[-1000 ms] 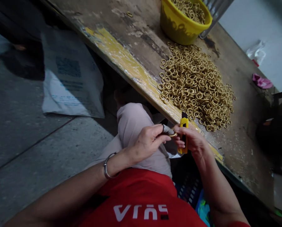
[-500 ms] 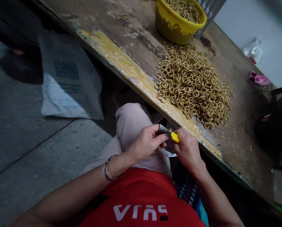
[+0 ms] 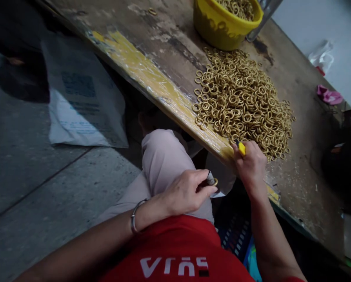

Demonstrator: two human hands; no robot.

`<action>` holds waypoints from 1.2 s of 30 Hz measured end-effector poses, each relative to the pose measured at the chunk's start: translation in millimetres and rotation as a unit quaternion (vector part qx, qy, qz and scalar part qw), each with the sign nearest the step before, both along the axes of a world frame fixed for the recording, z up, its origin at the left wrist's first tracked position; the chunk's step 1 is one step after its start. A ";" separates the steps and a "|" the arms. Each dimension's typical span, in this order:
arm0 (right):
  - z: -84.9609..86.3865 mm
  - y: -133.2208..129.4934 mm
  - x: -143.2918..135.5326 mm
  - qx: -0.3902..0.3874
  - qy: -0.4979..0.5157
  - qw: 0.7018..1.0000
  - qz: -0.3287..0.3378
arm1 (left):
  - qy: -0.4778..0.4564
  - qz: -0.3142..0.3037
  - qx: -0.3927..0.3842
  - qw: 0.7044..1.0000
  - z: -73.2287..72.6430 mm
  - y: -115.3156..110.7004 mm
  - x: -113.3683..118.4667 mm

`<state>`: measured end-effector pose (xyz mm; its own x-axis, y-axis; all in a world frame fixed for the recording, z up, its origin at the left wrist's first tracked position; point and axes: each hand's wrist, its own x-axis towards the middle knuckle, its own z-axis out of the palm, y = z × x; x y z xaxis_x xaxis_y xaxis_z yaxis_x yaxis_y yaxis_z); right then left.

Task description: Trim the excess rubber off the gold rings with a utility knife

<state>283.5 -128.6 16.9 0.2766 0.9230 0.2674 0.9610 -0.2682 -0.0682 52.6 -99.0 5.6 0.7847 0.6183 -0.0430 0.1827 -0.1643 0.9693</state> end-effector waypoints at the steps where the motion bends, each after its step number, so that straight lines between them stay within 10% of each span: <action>1: -1.4 7.0 -0.9 -0.004 -0.005 1.000 -0.010 | 0.028 0.001 0.017 0.999 -7.0 -0.1 3.3; 10: -0.8 27.1 4.0 -0.003 0.047 0.999 -0.021 | 0.069 -0.047 0.076 0.994 -24.4 2.9 10.2; 15: 30.6 7.2 -14.7 -0.087 0.355 0.925 0.104 | -0.069 0.096 -0.166 0.979 -17.9 17.5 7.1; 19: 44.1 -0.6 -34.2 -0.184 0.480 0.837 0.185 | -0.144 0.035 -0.349 0.925 -10.0 22.2 1.6; 26: 35.0 -12.7 -48.7 -0.136 0.551 0.805 0.171 | -0.176 0.049 -0.508 0.842 -9.3 8.3 -3.9; 36: 17.5 -52.0 -69.6 -0.082 0.237 0.959 0.134 | -0.177 0.109 -0.386 0.899 -9.1 -6.2 -5.9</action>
